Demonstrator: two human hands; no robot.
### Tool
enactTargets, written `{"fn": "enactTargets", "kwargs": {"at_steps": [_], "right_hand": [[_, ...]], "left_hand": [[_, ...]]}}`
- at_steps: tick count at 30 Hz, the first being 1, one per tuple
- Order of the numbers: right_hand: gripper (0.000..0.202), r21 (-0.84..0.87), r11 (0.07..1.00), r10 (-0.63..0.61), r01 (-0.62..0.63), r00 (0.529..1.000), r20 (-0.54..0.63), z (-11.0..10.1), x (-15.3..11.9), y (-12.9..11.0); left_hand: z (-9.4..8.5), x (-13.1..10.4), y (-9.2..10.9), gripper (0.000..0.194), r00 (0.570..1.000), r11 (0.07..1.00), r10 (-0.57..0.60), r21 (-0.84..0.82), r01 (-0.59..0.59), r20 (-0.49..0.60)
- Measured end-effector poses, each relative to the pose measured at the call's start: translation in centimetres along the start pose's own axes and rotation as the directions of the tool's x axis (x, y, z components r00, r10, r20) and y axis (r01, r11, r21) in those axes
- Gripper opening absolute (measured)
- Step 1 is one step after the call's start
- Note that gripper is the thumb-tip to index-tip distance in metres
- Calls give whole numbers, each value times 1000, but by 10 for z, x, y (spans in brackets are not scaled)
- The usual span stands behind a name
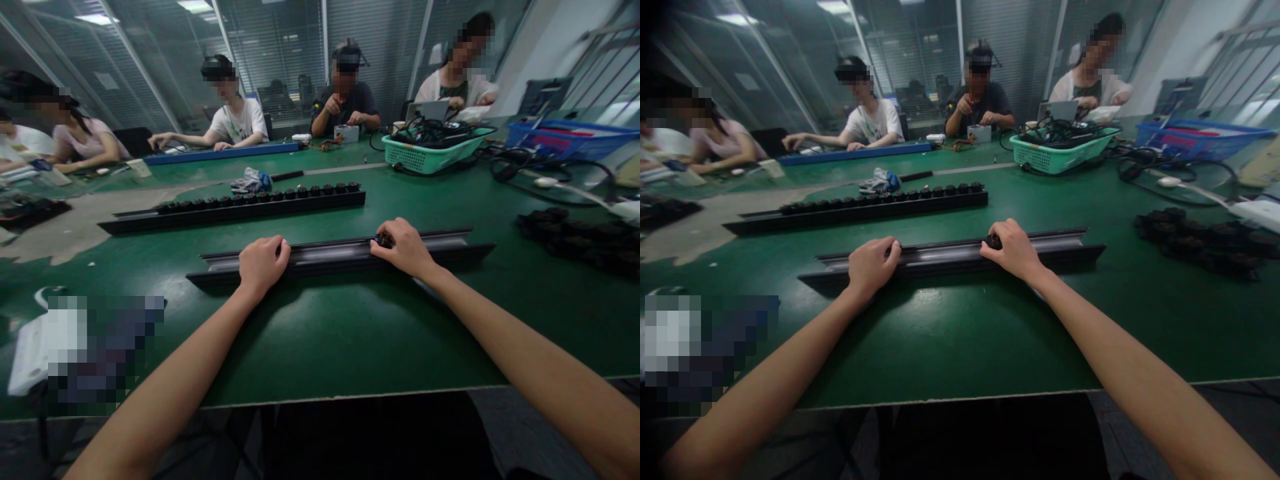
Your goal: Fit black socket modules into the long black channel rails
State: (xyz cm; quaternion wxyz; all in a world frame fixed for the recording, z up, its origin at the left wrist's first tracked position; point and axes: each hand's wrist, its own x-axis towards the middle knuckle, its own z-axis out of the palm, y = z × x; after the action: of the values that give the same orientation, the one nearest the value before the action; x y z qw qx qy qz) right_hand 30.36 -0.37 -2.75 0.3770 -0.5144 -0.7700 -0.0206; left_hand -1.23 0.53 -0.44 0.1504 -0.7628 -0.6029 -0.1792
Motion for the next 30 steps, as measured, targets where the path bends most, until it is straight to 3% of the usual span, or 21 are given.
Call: {"fn": "enactTargets", "kwargs": {"at_steps": [5,13,21,25,30], "right_hand": [[15,8,1000,-10,10,1000,3,-1,1,1],[21,53,997,49,-55,993,105,-12,2,4],[31,15,997,-71,69,976,204,-17,1,15],[36,13,999,-31,29,981,191,-15,-1,15],[40,129,987,75,-99,980,182,-17,-1,11]], "left_hand": [[1,0,0,40,1000,1000,0,13,0,-7],[1,0,1,41,1000,999,-8,36,8,3],[2,0,0,40,1000,1000,0,1,0,-13],[2,0,-1,40,1000,1000,7,-1,-7,-20],[2,0,-1,41,1000,1000,-1,20,1,-2]]}}
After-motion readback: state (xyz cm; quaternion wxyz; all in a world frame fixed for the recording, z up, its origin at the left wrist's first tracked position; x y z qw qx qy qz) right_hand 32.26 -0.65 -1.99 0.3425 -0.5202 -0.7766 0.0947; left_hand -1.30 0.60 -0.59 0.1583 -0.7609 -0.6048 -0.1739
